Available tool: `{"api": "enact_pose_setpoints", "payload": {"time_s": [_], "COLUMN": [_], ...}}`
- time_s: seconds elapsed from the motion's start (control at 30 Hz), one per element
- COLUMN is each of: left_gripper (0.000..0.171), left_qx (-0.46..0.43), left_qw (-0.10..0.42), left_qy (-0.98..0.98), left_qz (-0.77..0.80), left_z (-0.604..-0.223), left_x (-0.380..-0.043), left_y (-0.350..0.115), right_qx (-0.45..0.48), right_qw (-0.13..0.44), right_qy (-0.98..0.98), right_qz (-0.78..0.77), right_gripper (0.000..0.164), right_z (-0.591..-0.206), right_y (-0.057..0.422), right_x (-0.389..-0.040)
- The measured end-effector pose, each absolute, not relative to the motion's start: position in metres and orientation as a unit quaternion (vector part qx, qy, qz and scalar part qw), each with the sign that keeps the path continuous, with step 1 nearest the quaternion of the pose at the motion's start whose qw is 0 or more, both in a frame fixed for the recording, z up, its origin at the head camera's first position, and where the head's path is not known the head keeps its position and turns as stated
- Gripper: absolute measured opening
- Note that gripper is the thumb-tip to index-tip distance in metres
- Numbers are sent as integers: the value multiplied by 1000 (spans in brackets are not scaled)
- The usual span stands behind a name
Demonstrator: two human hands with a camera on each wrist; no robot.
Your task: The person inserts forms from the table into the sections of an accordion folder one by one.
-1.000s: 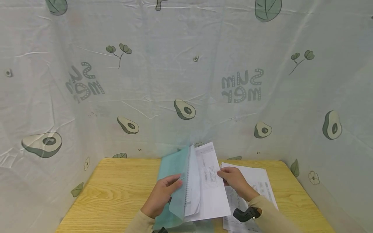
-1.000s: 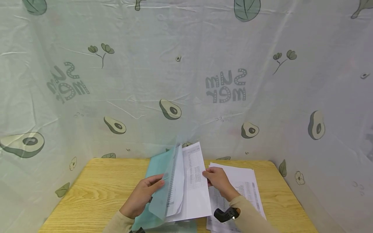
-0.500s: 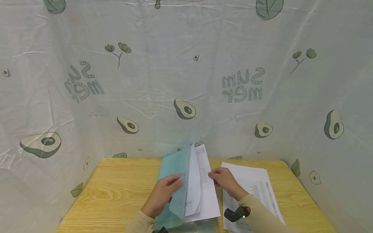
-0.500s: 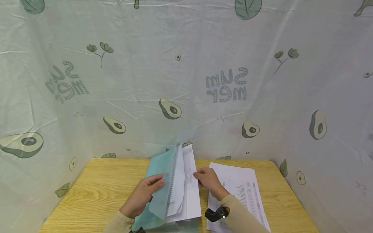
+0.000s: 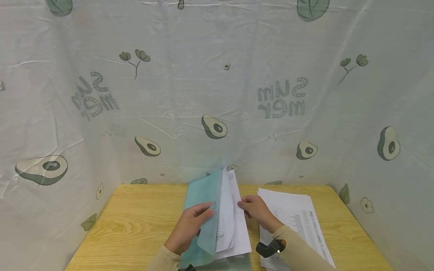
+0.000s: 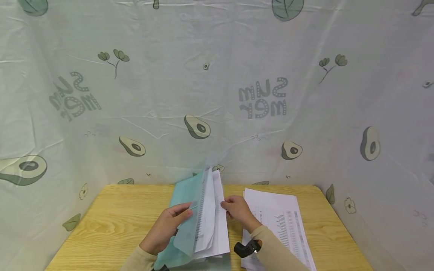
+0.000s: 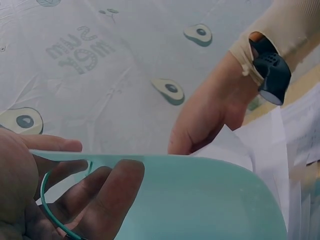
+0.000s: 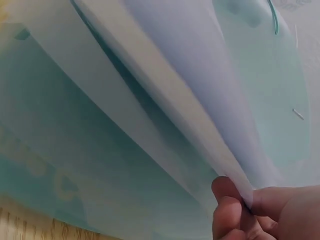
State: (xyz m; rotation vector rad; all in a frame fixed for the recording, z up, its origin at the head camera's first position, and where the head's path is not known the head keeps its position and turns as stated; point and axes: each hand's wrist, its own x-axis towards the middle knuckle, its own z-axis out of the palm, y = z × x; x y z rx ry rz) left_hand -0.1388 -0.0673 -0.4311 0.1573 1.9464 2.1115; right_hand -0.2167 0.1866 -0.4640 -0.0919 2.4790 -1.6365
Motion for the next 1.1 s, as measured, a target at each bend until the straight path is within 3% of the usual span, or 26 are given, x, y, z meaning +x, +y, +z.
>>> {"api": "enact_pose_setpoints", "payload": {"time_s": [0.37,0.73,1.1], "left_gripper": [51,51,53], "left_qx": [54,55,54], "left_qw": [132,128,124], "left_qy": [668,674,673], "left_qz": [730,726,727], "left_z": [-430,-432,-430], "left_x": [-138,-138,-137], "left_y": [-69,-71,-69], "right_qx": [-40,-64,-67], "right_qw": [127,190,174], "right_qy": [835,826,838], "right_qz": [-534,-526,-513], "right_gripper": [25,23,19], "right_z": [-457,-454,-453], "right_y": [199,210,202], "right_x": [-209,-203,-197]}}
